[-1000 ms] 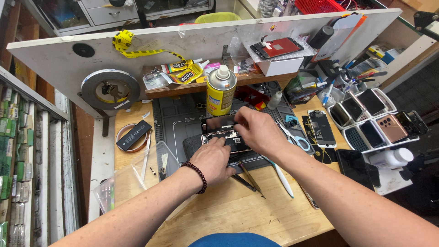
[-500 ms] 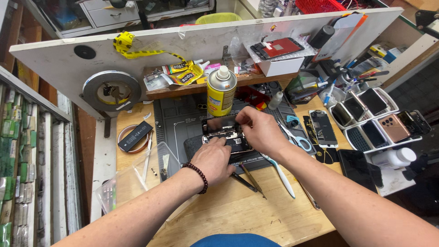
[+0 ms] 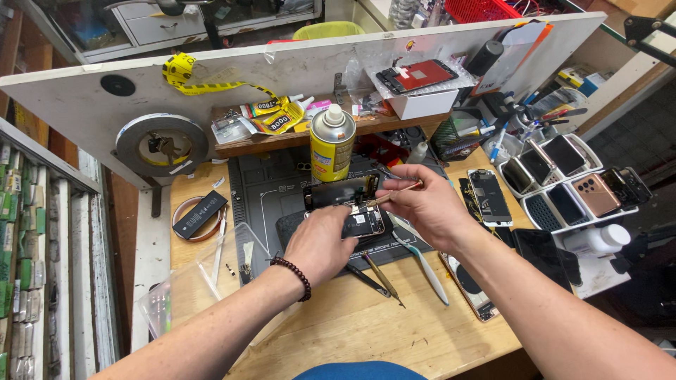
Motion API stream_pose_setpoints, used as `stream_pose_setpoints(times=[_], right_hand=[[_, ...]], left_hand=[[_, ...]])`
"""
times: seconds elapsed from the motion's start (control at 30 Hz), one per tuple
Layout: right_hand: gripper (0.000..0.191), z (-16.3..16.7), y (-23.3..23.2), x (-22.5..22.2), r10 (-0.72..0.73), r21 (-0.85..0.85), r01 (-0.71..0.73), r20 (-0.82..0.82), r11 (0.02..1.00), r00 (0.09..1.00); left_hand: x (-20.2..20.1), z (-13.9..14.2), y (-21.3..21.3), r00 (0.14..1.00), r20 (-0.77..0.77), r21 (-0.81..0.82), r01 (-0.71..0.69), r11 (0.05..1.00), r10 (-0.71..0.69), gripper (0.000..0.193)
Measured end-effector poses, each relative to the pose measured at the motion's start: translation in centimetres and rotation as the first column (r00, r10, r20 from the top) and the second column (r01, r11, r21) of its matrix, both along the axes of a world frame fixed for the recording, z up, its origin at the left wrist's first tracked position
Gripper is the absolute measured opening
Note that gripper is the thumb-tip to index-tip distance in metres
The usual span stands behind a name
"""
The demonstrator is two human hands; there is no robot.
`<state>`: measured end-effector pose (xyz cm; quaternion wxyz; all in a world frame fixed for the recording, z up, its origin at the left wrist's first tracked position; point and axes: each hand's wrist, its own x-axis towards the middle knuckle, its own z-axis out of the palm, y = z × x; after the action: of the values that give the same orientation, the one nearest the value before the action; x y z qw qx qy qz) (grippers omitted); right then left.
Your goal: The person reassembles a smartphone by connecting internal ribbon cables, closing the screen, and testing the device. They use a wooden stick to press connectors and a spray can to apply a substance to the internal components before powering the phone on and navigating the interface.
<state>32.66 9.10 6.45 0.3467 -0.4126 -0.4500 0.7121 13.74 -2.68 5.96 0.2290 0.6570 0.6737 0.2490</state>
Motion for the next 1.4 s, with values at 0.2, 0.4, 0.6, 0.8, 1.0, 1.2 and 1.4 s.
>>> stream_pose_setpoints(times=[0.2, 0.4, 0.6, 0.8, 1.0, 1.2, 1.4], right_hand=[[0.050, 1.0, -1.0, 0.1, -0.002, -0.054, 0.000, -0.032, 0.999, 0.999], [0.053, 1.4, -1.6, -0.3, 0.024, -0.057, -0.024, -0.011, 0.998, 1.000], [0.050, 1.7, -1.6, 0.0, 0.053, -0.035, -0.055, -0.056, 0.998, 0.997], [0.045, 1.7, -2.3, -0.2, 0.099, 0.120, -0.116, 0.140, 0.986, 0.985], [0.043, 1.5, -2.7, -1.0, 0.144, 0.163, -0.178, 0.201, 0.971, 0.969], [0.041, 1.6, -3.3, -1.4, 0.145, 0.246, -0.217, 0.279, 0.945, 0.949], [0.040, 2.1, -4.0, -1.8, 0.150, 0.228, -0.234, 0.335, 0.945, 0.930]], left_hand=[[0.4, 0.7, 0.8, 0.915, 0.313, -0.114, -0.230, 0.967, 0.254, 0.028], [-0.3, 0.5, 0.4, 0.913, 0.308, -0.160, -0.228, 0.960, 0.268, 0.021], [-1.2, -0.4, 0.2, 0.808, 0.453, -0.318, -0.248, 0.915, 0.377, 0.018], [-1.4, 0.4, 0.2, 0.914, 0.330, 0.045, -0.265, 0.963, 0.236, 0.013], [-0.9, 2.4, 0.4, 0.871, 0.420, -0.011, -0.277, 0.961, 0.255, 0.023], [-0.5, 2.2, 0.3, 0.884, 0.418, -0.018, -0.220, 0.975, 0.207, 0.024], [0.0, 1.6, 0.4, 0.897, 0.395, -0.059, -0.192, 0.980, 0.199, 0.026]])
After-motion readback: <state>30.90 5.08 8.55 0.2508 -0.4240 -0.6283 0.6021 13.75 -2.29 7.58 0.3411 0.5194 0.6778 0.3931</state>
